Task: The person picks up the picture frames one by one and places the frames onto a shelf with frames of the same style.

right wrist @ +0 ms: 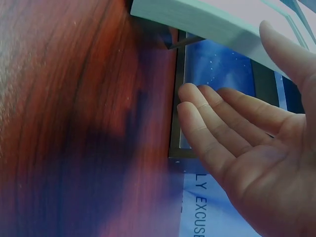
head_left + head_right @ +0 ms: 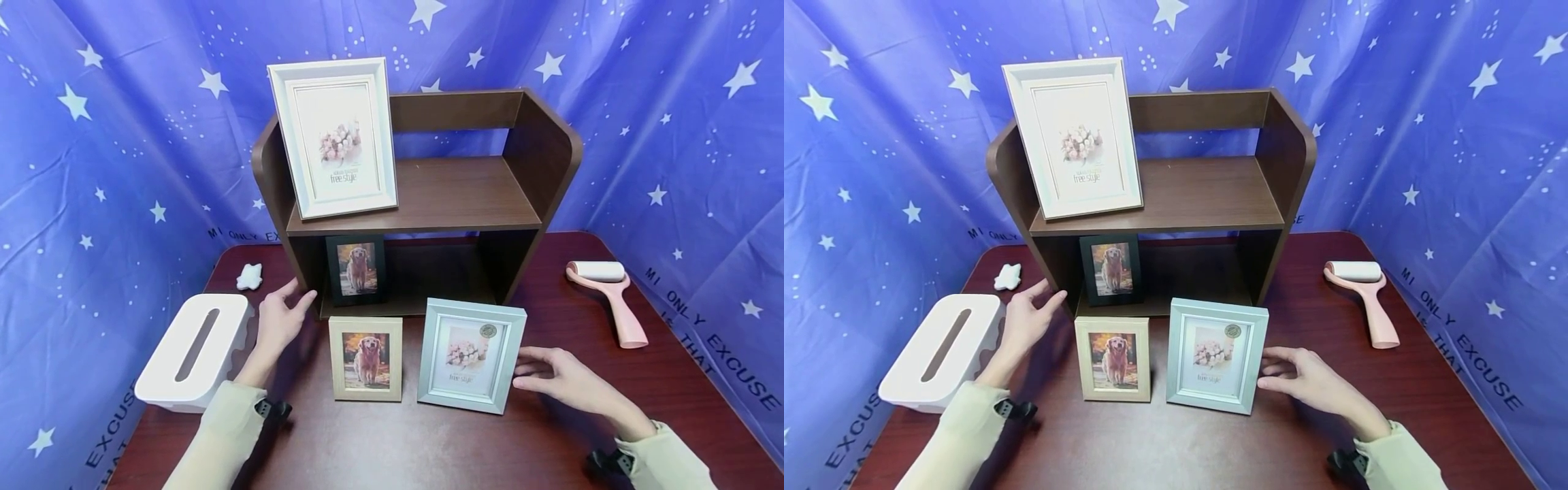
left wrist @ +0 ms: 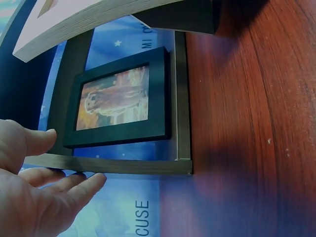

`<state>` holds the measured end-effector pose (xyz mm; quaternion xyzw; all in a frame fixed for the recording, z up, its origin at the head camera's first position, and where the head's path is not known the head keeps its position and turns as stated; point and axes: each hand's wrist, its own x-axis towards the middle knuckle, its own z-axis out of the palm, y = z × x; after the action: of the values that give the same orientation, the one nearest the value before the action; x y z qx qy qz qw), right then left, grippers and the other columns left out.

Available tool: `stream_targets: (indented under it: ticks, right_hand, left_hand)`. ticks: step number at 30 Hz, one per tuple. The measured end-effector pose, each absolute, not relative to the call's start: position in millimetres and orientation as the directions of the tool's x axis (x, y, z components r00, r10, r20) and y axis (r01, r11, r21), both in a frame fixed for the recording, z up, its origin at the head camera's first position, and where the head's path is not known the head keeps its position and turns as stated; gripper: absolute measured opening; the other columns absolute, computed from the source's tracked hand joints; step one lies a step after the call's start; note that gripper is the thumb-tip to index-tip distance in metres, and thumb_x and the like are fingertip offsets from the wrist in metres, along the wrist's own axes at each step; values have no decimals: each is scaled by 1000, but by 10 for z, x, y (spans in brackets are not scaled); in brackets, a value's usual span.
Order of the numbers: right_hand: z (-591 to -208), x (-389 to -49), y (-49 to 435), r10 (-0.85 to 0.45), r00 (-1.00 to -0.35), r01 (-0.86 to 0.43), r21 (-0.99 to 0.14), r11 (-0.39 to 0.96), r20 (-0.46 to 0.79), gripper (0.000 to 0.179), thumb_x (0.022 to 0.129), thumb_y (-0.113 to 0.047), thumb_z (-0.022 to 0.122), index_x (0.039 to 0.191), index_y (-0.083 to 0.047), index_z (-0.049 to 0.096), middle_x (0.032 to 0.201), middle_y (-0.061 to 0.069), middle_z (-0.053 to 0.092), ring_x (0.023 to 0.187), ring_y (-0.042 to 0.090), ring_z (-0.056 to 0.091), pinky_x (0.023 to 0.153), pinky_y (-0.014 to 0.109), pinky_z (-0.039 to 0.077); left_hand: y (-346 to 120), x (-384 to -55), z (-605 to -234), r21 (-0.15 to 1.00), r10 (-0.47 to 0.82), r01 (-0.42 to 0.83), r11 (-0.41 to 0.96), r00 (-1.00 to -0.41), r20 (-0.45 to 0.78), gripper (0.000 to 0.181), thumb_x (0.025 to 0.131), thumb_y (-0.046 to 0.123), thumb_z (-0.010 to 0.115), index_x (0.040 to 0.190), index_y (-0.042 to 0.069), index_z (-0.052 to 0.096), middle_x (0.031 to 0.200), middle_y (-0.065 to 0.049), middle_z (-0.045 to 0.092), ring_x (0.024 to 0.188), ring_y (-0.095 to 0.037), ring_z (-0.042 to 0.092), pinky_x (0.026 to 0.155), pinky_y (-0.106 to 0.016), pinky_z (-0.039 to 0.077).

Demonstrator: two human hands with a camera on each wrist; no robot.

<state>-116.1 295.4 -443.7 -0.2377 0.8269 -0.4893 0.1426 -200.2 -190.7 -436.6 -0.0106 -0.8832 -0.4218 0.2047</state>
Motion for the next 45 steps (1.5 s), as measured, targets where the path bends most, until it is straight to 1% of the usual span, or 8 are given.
stream_targets:
  ticks: [5,12,16,22,27,36,40,45]
  right_hand:
    - [-4466,-1166,2900,-528,-849,-262,-878,401,12,45,90,-13,67,125,10,52,108,15,66,94,25,66,75,30,53]
    - [-4488,-1166,2821,-482,-876,-267,-848,457,16,42,90,-18,68,122,6,56,106,9,67,93,18,66,76,30,52]
    - [-4487,-1160,2797,-473,-880,-280,-841,462,33,41,89,-19,69,121,4,57,107,9,66,92,17,66,75,30,53]
    - [-4494,-1160,2783,-468,-882,-268,-865,424,43,37,91,-15,67,120,5,58,107,10,66,93,18,66,76,28,52]
    - [-4486,-1143,2772,-466,-883,-255,-880,400,45,34,91,-14,67,118,5,59,104,10,67,92,17,66,75,28,52]
    - [-4442,-1103,2733,-455,-889,-252,-880,403,47,28,91,-11,65,113,6,62,99,8,69,85,15,67,69,28,53]
    - [-4425,-1103,2726,-447,-893,-250,-880,404,49,25,91,-11,65,111,5,63,98,7,70,86,14,67,70,28,53]
    - [-4426,-1101,2723,-469,-881,-260,-893,366,65,26,92,-6,62,114,10,61,101,12,69,90,14,66,73,27,52]
  left_hand:
    - [-1912,-2042,-4369,746,-193,175,642,-905,379,38,87,22,71,118,1,67,111,-16,66,109,-35,58,88,-48,43]
    - [-1928,-2069,-4373,736,-206,193,649,-886,415,33,87,20,72,113,1,69,104,-14,69,104,-33,61,85,-46,44]
    - [-1921,-2068,-4372,730,-205,215,649,-875,439,31,86,18,72,110,-1,70,99,-15,70,99,-33,63,82,-46,46]
    - [-1903,-2063,-4364,734,-208,222,642,-871,446,28,86,16,72,108,-1,71,95,-15,71,93,-30,65,79,-45,46]
    - [-1893,-2062,-4366,730,-213,219,647,-868,449,28,86,17,72,107,-1,70,95,-16,70,93,-31,65,80,-46,47]
    - [-1888,-2075,-4402,724,-221,216,656,-862,457,27,86,17,72,106,-1,71,94,-15,71,92,-31,65,79,-46,47]
    - [-1888,-2077,-4404,722,-222,219,657,-859,462,28,86,18,72,107,-2,70,94,-16,70,93,-32,65,79,-47,47]
    - [-1887,-2077,-4410,714,-217,220,665,-858,466,29,87,19,72,107,-2,70,95,-16,70,92,-33,65,79,-47,47]
